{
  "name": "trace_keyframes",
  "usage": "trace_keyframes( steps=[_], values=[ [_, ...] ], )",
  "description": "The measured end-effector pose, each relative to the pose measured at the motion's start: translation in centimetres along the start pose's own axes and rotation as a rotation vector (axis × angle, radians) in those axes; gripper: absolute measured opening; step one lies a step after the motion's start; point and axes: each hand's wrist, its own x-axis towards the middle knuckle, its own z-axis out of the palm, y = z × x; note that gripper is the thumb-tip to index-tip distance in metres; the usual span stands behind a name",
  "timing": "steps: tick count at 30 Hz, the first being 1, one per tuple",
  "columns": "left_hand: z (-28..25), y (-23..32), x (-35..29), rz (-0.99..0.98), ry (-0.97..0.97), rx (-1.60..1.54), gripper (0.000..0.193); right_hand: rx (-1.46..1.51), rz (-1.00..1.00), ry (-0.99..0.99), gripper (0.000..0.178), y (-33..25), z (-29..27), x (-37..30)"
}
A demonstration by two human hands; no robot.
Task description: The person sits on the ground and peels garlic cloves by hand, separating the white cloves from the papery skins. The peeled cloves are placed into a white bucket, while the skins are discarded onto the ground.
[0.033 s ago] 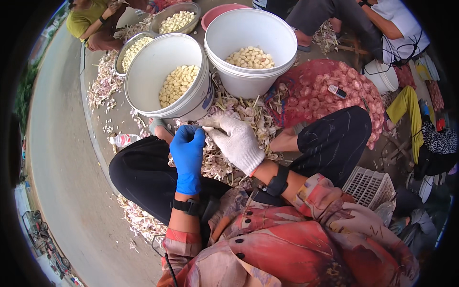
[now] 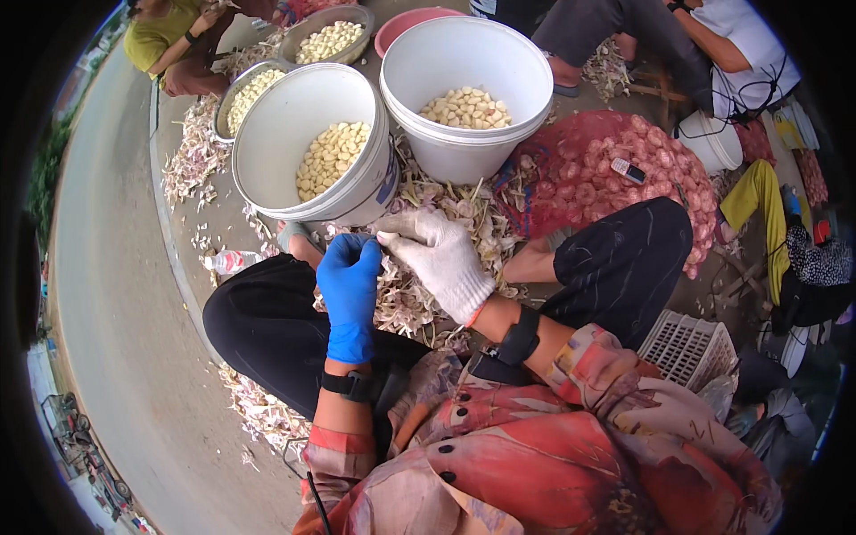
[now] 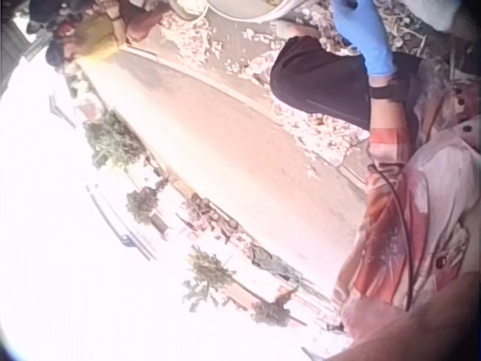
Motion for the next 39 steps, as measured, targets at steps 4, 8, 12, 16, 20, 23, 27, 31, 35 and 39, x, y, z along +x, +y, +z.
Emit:
trace_keyframes(
  steps=[4,8,12,16,20,23,27,31,35,39],
  values=[
    [-0.7,0.5,-0.8,-0.007,-0.138,-0.058,0.012,0.662,0.38,-0.132,0.023,-0.5,-1.6,1.4],
    [0.0,1.2,-0.6,-0.011,-0.07,-0.177,0.017,-0.155,0.01,-0.067,0.02,-0.6,-1.1,0.9],
    [0.1,0.8,-0.4,-0.052,-0.095,-0.289,0.019,-0.873,-0.486,-0.021,0.018,-0.9,-0.5,0.2],
    [0.1,0.4,-0.6,0.02,-0.079,-0.24,0.014,-0.246,-0.134,-0.06,0.016,0.8,-0.7,0.3],
    [0.3,1.0,-0.7,0.327,0.044,0.325,0.01,-0.17,-0.037,-0.043,0.016,1.5,-0.8,0.1],
    [0.5,0.8,-1.0,0.306,0.057,0.494,0.01,0.124,0.103,0.028,0.013,0.6,-0.5,0.0],
    [-0.7,0.2,-1.5,0.041,-0.06,0.222,0.013,0.574,0.334,-0.107,0.017,-0.3,-2.5,0.8],
    [0.2,0.3,-0.5,0.125,-0.079,-0.131,0.014,0.463,0.381,-0.214,0.026,0.2,-3.0,1.1],
    [0.3,0.8,-1.0,0.234,-0.044,0.067,0.011,-0.141,-0.019,-0.206,0.028,0.1,-2.1,0.2],
    [0.2,0.8,-0.8,0.23,-0.018,0.161,0.01,-0.465,-0.094,-0.252,0.03,0.2,-2.1,0.2]
  ],
)
